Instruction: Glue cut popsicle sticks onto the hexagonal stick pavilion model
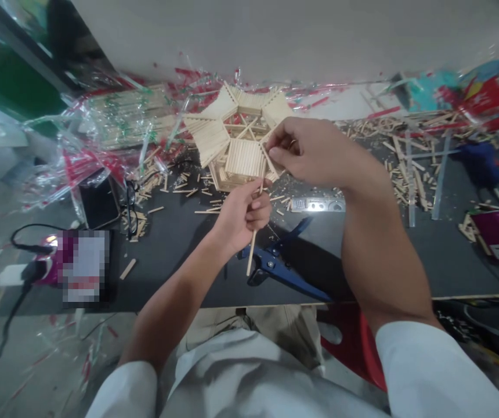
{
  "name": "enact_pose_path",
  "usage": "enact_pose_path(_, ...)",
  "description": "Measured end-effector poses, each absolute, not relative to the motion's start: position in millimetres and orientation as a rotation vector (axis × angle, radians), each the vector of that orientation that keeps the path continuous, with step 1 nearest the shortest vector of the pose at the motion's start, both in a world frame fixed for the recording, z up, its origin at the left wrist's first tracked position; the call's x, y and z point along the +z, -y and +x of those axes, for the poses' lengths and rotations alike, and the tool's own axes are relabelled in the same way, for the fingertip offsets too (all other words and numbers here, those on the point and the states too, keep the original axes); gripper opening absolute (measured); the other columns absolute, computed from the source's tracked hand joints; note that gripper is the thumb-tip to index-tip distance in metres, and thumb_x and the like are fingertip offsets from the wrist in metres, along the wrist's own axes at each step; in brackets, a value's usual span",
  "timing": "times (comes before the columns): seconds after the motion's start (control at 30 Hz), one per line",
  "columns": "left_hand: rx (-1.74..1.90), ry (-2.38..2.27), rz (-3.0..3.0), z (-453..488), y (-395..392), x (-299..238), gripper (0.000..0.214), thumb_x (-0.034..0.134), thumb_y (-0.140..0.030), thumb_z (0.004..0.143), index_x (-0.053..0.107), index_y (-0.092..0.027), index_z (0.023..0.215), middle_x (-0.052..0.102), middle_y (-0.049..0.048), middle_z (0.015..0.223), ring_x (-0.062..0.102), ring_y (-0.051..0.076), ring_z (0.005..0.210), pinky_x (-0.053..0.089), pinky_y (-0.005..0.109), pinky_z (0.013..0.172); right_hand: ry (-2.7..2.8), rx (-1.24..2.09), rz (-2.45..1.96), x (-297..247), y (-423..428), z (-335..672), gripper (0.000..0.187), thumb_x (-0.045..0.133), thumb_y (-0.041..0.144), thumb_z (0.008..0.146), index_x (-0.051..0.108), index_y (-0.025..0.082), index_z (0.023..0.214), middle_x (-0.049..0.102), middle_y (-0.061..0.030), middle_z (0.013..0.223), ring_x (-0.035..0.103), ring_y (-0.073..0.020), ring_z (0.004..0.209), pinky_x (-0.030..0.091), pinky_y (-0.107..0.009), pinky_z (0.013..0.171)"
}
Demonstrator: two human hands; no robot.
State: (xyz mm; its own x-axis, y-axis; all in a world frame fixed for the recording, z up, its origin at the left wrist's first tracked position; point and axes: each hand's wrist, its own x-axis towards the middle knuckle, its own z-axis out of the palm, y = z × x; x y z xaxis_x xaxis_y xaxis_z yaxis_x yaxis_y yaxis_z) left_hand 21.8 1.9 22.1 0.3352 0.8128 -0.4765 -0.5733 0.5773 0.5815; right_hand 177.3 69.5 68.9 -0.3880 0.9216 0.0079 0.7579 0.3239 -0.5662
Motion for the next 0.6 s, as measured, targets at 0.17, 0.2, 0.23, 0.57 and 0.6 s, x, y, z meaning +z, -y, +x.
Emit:
enact_pose_path(0.17,0.887,-0.783,0.246,17.6,-6.7,26.7,0.025,0.039,-0.012,0.101,0.054,-0.016,0.082,0.024,-0.0103,0.052,0.020,0.004,0.034,0.013,0.016,0.033,2.272,0.705,-1.517,72.6,-66.6,177.5,0.007,0.060,0.028,0.092,0.064,0.029,0.097,0.075,-0.0075,0.099,0.070,-0.0311,0.095,0.051,-0.043,0.079)
enact_pose_path(0.2,0.883,-0.786,0.248,17.5,-7.1,27.0,0.024,0.039,-0.012,0.100,0.055,-0.016,0.082,0.023,-0.0103,0.052,0.020,0.004,0.034,0.013,0.016,0.033,2.269,0.717,-1.524,73.0,-66.3,177.5,0.006,0.059,0.029,0.092,0.063,0.030,0.097,0.075,-0.0072,0.097,0.070,-0.0310,0.093,0.050,-0.043,0.078)
enact_pose_path(0.23,0.879,-0.792,0.253,17.4,-7.4,27.1,0.023,0.040,-0.013,0.099,0.055,-0.016,0.083,0.023,-0.0103,0.052,0.020,0.004,0.034,0.013,0.016,0.033,2.265,0.728,-1.532,73.2,-66.0,177.4,0.006,0.059,0.029,0.092,0.063,0.030,0.097,0.075,-0.0069,0.097,0.070,-0.0309,0.092,0.050,-0.043,0.076)
enact_pose_path(0.57,0.888,-0.798,0.248,21.4,-10.1,27.5,0.022,0.041,-0.014,0.100,0.050,-0.019,0.080,0.019,-0.0109,0.052,0.017,0.005,0.035,0.013,0.017,0.033,2.292,0.730,-1.571,77.2,-65.6,176.5,0.013,0.055,0.031,0.092,0.063,0.029,0.102,0.076,-0.0082,0.103,0.069,-0.0298,0.092,0.049,-0.041,0.075)
enact_pose_path(0.6,0.891,-0.795,0.246,21.6,-9.9,27.5,0.022,0.041,-0.013,0.099,0.048,-0.020,0.079,0.019,-0.0109,0.052,0.017,0.005,0.035,0.013,0.017,0.033,2.303,0.745,-1.570,78.0,-65.2,176.4,0.014,0.055,0.031,0.093,0.062,0.028,0.104,0.076,-0.0090,0.104,0.069,-0.0288,0.092,0.049,-0.040,0.075)
